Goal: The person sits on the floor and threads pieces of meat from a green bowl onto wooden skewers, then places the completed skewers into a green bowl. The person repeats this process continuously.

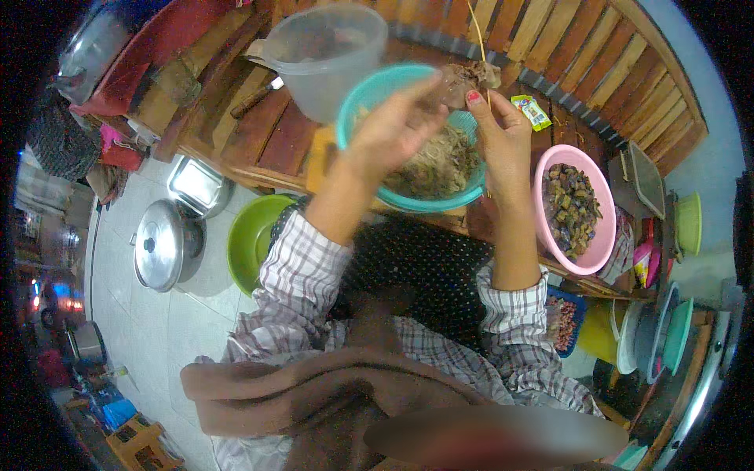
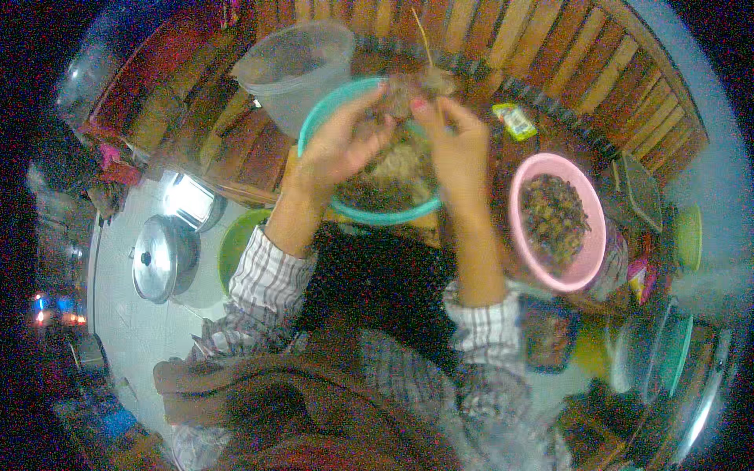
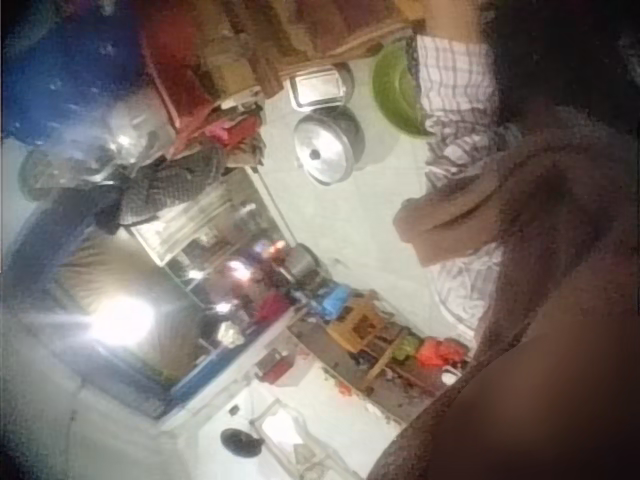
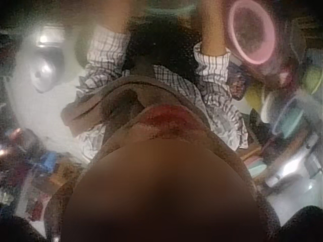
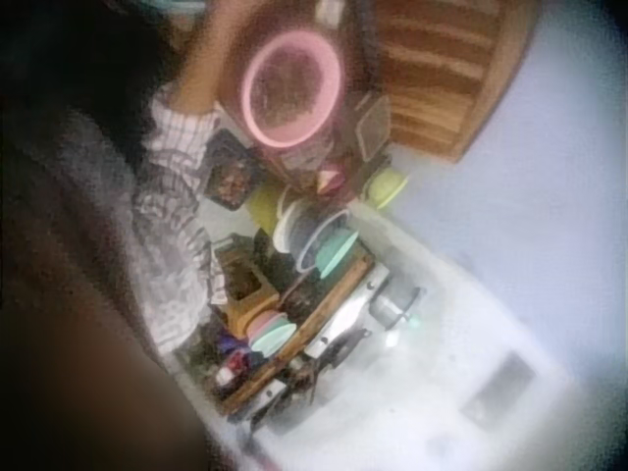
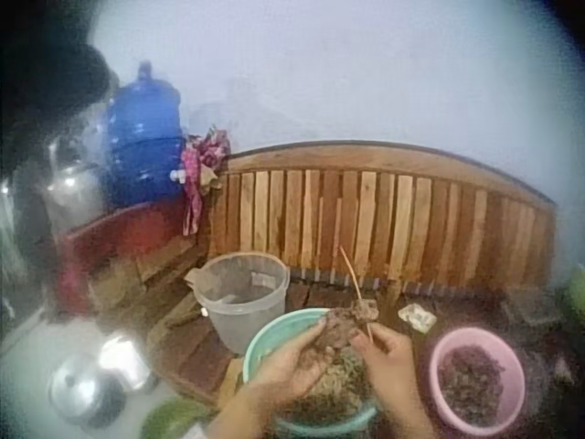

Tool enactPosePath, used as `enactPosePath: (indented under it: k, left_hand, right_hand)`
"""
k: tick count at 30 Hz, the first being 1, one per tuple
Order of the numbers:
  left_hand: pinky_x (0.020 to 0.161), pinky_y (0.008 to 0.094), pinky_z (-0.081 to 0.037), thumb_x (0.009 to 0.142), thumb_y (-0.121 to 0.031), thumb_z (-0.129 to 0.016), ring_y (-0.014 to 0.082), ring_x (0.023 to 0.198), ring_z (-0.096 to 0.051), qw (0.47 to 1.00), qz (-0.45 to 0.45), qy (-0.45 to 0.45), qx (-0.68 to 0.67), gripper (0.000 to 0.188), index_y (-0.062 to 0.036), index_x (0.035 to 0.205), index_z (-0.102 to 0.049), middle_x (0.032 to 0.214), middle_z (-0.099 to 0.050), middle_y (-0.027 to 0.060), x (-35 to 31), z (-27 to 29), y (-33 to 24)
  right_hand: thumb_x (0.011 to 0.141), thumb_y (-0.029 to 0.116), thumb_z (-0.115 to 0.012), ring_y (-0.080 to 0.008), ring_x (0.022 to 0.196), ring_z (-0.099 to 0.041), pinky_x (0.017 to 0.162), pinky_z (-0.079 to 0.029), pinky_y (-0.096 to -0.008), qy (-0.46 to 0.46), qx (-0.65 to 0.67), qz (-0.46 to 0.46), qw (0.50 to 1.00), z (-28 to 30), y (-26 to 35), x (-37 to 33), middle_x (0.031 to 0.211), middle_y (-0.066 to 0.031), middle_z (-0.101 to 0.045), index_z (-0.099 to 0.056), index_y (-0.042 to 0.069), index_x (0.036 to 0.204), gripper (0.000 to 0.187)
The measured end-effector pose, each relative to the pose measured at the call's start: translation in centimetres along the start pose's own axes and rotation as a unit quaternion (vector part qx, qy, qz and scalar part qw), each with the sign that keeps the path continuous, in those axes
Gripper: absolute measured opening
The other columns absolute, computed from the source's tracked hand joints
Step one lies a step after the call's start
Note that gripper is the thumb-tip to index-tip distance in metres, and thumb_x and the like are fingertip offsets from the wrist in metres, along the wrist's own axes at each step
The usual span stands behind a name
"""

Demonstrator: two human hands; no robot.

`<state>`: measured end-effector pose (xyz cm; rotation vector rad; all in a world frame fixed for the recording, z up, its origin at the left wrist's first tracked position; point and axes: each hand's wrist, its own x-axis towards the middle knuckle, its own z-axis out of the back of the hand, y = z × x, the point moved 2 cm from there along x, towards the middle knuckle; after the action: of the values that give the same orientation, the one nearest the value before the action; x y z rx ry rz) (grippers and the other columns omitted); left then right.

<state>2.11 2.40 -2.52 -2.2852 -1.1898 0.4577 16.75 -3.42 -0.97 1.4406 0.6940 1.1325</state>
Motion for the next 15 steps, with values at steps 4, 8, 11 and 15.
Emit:
enactPosePath:
  k: [4,8,11,15]
  left_hand:
    - [0.095,0.0388,-0.049,0.095,-0.025,-0.058,0.0179,0.105,-0.059,0.996,-0.016,0.031,0.083,0.028,-0.0079,0.117,-0.060,0.114,-0.063,0.0055,-0.2,-0.3,0.2]
    - [0.094,0.0357,-0.047,0.094,-0.022,-0.059,0.0175,0.107,-0.058,0.995,-0.024,0.063,0.075,0.031,-0.0064,0.121,-0.056,0.115,-0.062,0.0071,0.2,-0.4,0.3]
    - [0.093,0.0347,-0.047,0.091,-0.020,-0.064,0.0176,0.105,-0.058,0.988,-0.063,0.030,0.137,0.035,-0.0047,0.121,-0.054,0.113,-0.062,0.0071,0.2,-0.6,0.3]
    - [0.086,0.0320,-0.051,0.088,-0.017,-0.067,0.0175,0.100,-0.061,0.968,-0.116,0.046,0.219,0.039,-0.0044,0.122,-0.053,0.110,-0.063,0.0065,-0.1,-1.2,0.0]
  right_hand:
    - [0.086,0.020,-0.068,-0.0109,0.081,-0.058,0.076,-0.047,-0.0276,0.009,0.006,0.044,0.999,0.0,0.1,0.3,0.089,-0.0049,-0.069,-0.069,-0.001,0.096,0.024]
    - [0.082,0.023,-0.073,-0.0127,0.078,-0.061,0.073,-0.049,-0.0298,-0.010,-0.115,0.078,0.990,0.0,0.4,0.3,0.086,-0.0097,-0.071,-0.070,0.000,0.097,0.028]
    - [0.083,0.016,-0.073,-0.0082,0.077,-0.055,0.072,-0.043,-0.0226,-0.022,-0.169,0.048,0.984,-0.1,0.6,0.1,0.081,-0.0015,-0.065,-0.068,0.000,0.087,0.017]
    - [0.081,0.016,-0.074,-0.0077,0.074,-0.053,0.069,-0.042,-0.0234,-0.026,-0.129,0.053,0.990,-0.3,1.1,0.3,0.078,-0.0005,-0.063,-0.068,0.000,0.085,0.018]
